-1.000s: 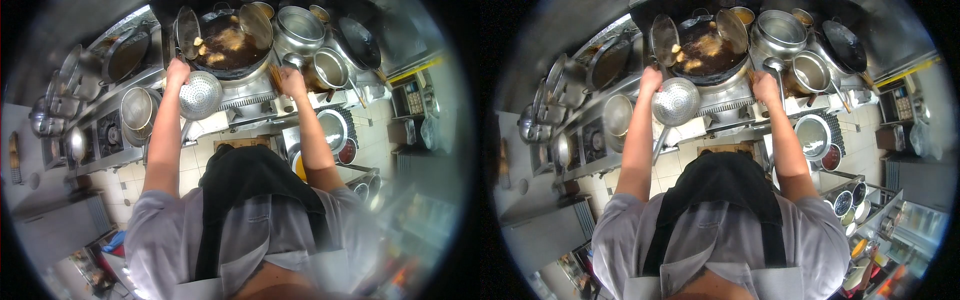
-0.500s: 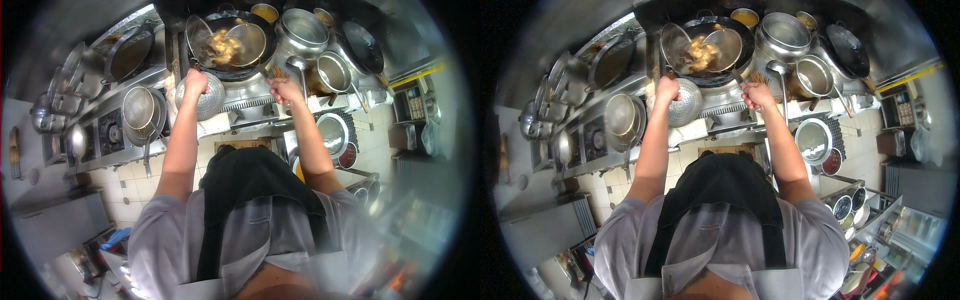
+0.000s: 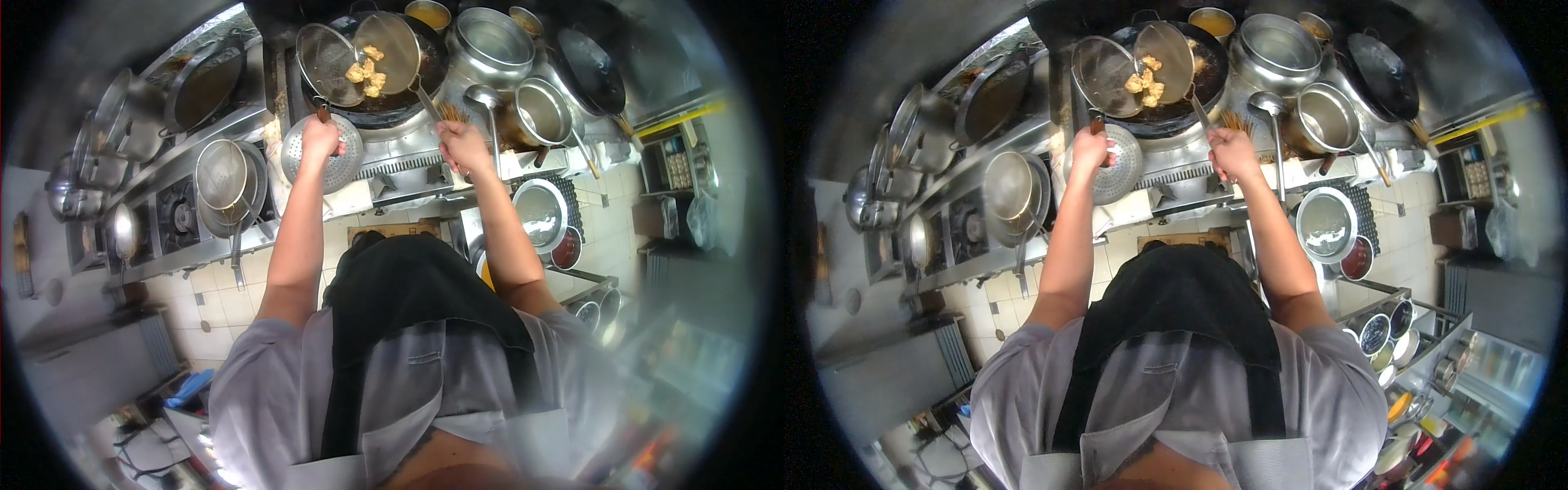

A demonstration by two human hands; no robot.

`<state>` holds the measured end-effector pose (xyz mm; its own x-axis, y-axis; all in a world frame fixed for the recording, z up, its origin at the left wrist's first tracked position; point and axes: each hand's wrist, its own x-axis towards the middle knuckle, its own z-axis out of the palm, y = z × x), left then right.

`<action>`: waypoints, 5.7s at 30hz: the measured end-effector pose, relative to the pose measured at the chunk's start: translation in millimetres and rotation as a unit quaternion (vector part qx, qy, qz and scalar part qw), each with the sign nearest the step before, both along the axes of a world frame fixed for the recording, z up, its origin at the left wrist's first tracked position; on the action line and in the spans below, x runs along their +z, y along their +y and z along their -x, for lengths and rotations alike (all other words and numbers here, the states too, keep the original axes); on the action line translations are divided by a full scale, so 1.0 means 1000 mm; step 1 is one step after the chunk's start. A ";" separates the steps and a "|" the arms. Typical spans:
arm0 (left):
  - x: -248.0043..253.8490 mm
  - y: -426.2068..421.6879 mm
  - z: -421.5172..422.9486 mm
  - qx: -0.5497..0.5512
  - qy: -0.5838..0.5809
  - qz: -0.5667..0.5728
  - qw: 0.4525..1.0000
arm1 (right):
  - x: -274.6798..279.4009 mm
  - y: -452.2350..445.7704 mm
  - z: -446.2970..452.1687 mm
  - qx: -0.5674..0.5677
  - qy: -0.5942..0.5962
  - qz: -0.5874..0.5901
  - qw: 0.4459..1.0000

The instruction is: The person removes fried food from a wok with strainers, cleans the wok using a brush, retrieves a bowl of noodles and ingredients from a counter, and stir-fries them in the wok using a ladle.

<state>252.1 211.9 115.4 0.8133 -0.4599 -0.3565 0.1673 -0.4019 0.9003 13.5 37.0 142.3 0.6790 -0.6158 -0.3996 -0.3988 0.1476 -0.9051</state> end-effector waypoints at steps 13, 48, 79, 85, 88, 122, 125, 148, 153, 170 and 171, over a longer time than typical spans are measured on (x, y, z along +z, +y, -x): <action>-0.020 0.002 -0.006 -0.013 0.067 0.059 0.996 | 0.001 0.012 -0.030 -0.010 -0.024 0.069 0.997; -0.026 0.007 -0.001 0.014 0.101 0.146 0.984 | 0.030 0.049 0.014 0.101 0.035 0.454 0.884; -0.030 0.002 -0.012 -0.017 0.041 0.056 0.997 | 0.003 -0.002 -0.031 0.059 -0.003 -0.041 0.997; -0.025 -0.001 -0.037 -0.020 -0.048 0.005 0.999 | -0.018 -0.001 -0.036 0.025 0.009 0.095 0.995; -0.018 -0.002 -0.045 -0.041 -0.114 -0.048 0.991 | -0.019 -0.003 -0.036 0.021 0.079 0.207 0.975; 0.000 -0.044 0.049 -0.089 -0.049 -0.018 0.995 | 0.008 0.036 0.005 -0.160 -0.065 -0.074 0.982; -0.005 -0.051 0.052 -0.078 0.002 -0.017 0.997 | 0.009 0.049 -0.005 -0.137 -0.048 0.010 0.989; -0.016 -0.017 -0.001 -0.053 0.186 0.227 0.955 | -0.024 0.044 -0.006 -0.022 -0.133 0.393 0.909; -0.008 0.009 -0.024 -0.104 0.214 0.259 0.936 | 0.005 0.012 0.039 0.010 -0.068 0.247 0.967; -0.011 0.011 -0.027 -0.159 0.210 0.210 0.942 | 0.024 0.004 0.017 0.067 0.005 0.048 0.997; -0.011 0.010 -0.028 -0.136 0.210 0.207 0.946 | 0.025 0.002 0.023 0.063 0.002 0.026 0.998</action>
